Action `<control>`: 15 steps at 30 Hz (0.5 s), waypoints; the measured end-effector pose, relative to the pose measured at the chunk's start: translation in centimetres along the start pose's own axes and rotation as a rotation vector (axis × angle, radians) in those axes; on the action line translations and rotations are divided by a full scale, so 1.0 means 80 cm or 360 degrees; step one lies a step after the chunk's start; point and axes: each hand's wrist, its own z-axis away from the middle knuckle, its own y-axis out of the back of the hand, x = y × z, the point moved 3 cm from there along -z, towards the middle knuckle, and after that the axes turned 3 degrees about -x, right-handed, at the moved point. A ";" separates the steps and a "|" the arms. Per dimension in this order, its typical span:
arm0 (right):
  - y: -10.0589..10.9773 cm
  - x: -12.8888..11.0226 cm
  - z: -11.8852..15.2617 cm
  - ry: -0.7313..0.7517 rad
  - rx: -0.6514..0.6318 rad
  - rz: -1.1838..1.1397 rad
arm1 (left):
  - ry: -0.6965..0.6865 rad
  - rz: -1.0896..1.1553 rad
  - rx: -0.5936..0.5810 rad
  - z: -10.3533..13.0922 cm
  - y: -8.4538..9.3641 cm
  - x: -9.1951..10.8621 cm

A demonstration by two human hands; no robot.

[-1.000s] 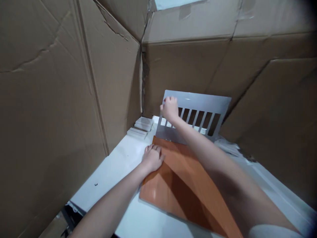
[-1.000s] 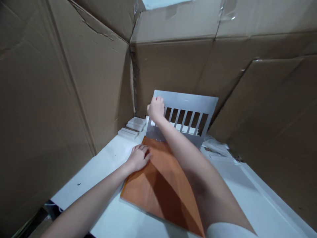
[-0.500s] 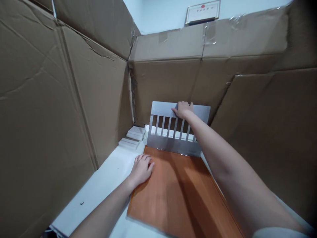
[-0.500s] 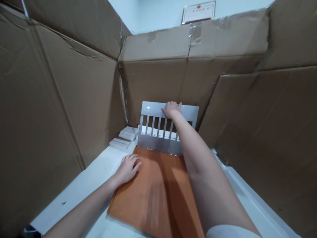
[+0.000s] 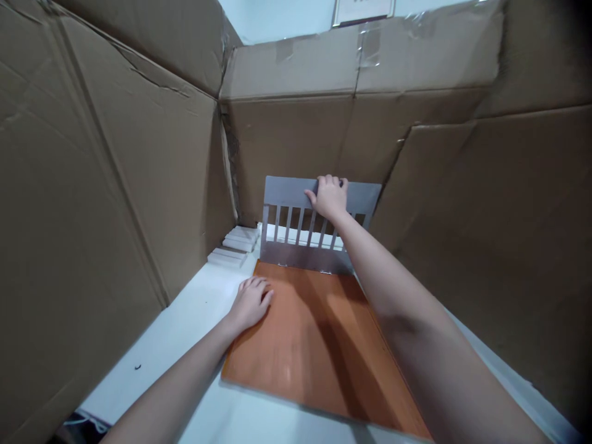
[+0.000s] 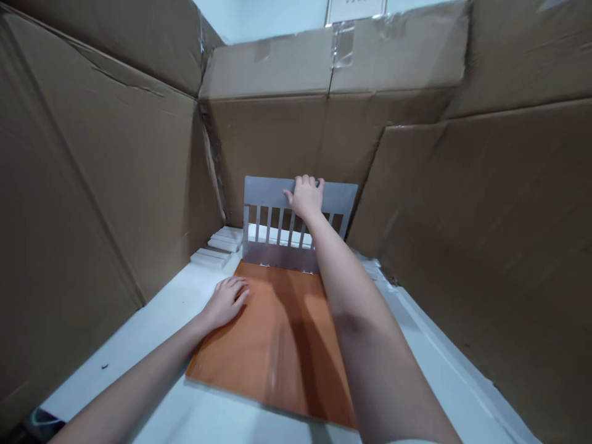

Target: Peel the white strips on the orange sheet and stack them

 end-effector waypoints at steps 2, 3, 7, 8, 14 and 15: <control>0.007 -0.003 0.006 -0.0005 0.0035 0.0004 | -0.0012 -0.0005 -0.0008 0.001 -0.002 0.001; 0.011 -0.004 0.008 -0.0009 0.0048 0.0012 | -0.0018 -0.0007 -0.0012 0.002 -0.004 0.001; 0.021 -0.007 0.017 -0.0021 0.0089 0.0035 | -0.0042 -0.0005 -0.0028 0.003 -0.009 0.004; 0.022 -0.007 0.019 -0.0020 0.0099 0.0032 | -0.0049 -0.0002 -0.0030 0.003 -0.009 0.004; 0.027 -0.010 0.026 -0.0017 0.0090 0.0031 | -0.0086 0.0022 -0.0024 0.004 -0.008 0.008; 0.027 -0.010 0.027 -0.0016 0.0092 0.0030 | -0.0088 0.0026 -0.0021 0.004 -0.007 0.008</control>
